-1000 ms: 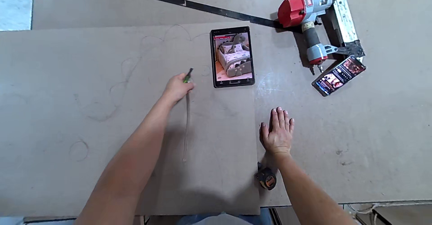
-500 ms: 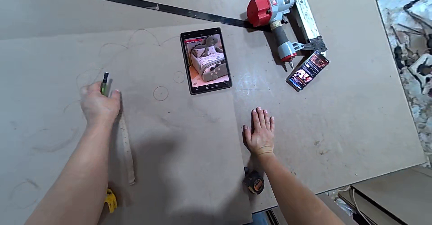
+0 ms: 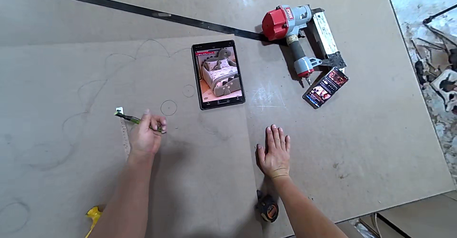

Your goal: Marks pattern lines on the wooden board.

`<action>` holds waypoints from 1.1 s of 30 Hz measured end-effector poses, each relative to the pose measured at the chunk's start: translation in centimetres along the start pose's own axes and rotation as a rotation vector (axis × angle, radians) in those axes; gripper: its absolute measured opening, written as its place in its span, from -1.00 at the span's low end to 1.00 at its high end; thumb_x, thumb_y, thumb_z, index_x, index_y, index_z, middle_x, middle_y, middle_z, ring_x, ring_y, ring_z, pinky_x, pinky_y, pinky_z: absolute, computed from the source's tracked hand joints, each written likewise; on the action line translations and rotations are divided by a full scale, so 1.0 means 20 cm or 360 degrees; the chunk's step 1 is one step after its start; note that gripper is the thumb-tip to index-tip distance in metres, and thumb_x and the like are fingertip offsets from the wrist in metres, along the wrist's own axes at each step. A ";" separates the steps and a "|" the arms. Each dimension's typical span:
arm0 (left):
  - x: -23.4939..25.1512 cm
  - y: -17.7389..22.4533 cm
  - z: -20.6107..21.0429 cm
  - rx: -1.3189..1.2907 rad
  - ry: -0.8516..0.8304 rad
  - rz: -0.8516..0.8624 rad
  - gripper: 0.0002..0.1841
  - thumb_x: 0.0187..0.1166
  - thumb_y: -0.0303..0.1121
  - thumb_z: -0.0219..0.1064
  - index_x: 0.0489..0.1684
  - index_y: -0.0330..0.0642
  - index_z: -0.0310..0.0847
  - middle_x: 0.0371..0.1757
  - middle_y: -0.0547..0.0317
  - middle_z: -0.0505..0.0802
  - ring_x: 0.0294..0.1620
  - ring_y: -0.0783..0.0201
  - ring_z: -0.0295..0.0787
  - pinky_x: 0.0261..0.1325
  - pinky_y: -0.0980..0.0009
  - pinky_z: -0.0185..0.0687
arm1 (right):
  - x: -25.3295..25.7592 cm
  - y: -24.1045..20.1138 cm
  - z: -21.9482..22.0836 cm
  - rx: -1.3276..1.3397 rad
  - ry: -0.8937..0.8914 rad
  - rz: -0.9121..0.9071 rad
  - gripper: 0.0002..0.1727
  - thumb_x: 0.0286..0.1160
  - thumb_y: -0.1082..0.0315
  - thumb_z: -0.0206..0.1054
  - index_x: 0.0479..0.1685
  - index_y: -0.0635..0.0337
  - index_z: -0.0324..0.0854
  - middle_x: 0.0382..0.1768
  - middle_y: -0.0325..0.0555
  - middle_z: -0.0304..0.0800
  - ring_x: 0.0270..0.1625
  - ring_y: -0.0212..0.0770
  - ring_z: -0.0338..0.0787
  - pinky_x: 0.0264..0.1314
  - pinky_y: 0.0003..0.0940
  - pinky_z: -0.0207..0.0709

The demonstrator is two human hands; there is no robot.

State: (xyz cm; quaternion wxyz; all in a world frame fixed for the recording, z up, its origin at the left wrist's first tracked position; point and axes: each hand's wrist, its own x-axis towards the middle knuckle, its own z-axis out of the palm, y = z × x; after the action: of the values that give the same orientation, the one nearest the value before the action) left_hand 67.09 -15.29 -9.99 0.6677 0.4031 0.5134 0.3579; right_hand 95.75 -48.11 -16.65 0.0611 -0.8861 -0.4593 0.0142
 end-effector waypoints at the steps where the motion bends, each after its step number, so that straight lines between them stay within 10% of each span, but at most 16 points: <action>1: 0.02 0.00 -0.01 0.0017 -0.0063 0.0022 -0.32 0.90 0.10 -0.30 -0.70 0.04 0.48 -0.39 0.21 0.88 -0.30 0.23 0.84 -0.11 0.29 0.77 | 0.00 0.00 0.00 0.0004 0.0000 0.0000 -0.14 0.63 -0.32 -0.22 0.89 -0.14 0.18 0.91 -0.30 0.07 0.95 -0.09 -0.05 0.95 0.25 -0.30; 4: 0.06 0.03 -0.05 0.0069 -0.0197 0.0017 0.01 0.73 0.32 -0.72 -0.23 -0.19 0.72 -0.07 -0.02 0.92 -0.04 0.07 0.91 0.12 0.11 0.84 | 0.00 0.00 0.00 0.0012 -0.0005 -0.0004 -0.14 0.63 -0.32 -0.23 0.89 -0.13 0.19 0.90 -0.30 0.08 0.95 -0.08 -0.05 0.95 0.23 -0.30; 6: 0.07 0.04 -0.05 0.0201 -0.0119 0.0033 0.06 0.70 0.34 -0.76 -0.20 -0.19 0.76 -0.41 0.13 0.88 -0.46 0.30 0.80 -0.29 0.37 0.80 | 0.00 0.00 0.00 0.0006 -0.0001 -0.0002 -0.14 0.63 -0.33 -0.24 0.88 -0.12 0.21 0.90 -0.30 0.10 0.95 -0.08 -0.03 0.95 0.23 -0.30; 9: 0.04 0.02 -0.08 0.0335 -0.0054 0.0009 -0.01 0.78 0.29 -0.65 -0.25 -0.22 0.76 -0.72 0.25 0.67 -0.75 0.38 0.53 -0.57 0.44 0.59 | 0.00 0.00 0.00 0.0008 0.0004 -0.0002 -0.14 0.63 -0.33 -0.23 0.88 -0.12 0.20 0.90 -0.30 0.10 0.95 -0.08 -0.03 0.94 0.24 -0.29; 20: -0.12 -0.07 -0.22 0.0446 -0.0065 0.0136 -0.79 0.71 -0.34 0.18 -0.01 -0.22 0.72 -0.45 0.11 0.84 -0.56 0.35 0.74 -0.47 0.51 0.69 | 0.00 -0.01 0.00 0.0010 -0.0002 -0.0008 -0.14 0.63 -0.32 -0.22 0.90 -0.13 0.17 0.91 -0.32 0.06 0.96 -0.10 -0.07 0.95 0.22 -0.31; 29: -0.21 -0.09 -0.30 0.0559 0.0030 0.0111 -0.78 0.52 -0.44 0.37 0.06 -0.26 0.71 -0.15 0.07 0.87 -0.26 0.26 0.81 -0.13 0.35 0.80 | -0.01 -0.01 -0.01 0.0077 0.0007 -0.0034 -0.15 0.63 -0.30 -0.22 0.88 -0.13 0.20 0.89 -0.26 0.12 0.94 -0.04 0.00 0.92 0.28 -0.24; 33: -0.21 -0.08 -0.33 0.0681 0.0132 0.0174 -0.87 0.56 -0.47 0.38 -0.06 -0.27 0.76 -0.32 0.13 0.89 -0.47 0.38 0.74 -0.37 0.49 0.69 | -0.01 -0.02 -0.02 0.0098 -0.0078 -0.0005 -0.14 0.64 -0.31 -0.24 0.91 -0.11 0.12 0.92 -0.24 0.04 0.95 -0.06 -0.05 0.93 0.26 -0.30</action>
State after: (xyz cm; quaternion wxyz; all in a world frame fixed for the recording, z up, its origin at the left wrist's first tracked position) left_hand 59.79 -18.57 -10.73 0.5249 0.5477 0.5821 0.2927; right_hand 95.45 -48.09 -16.21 0.0771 -0.8824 -0.4614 0.0499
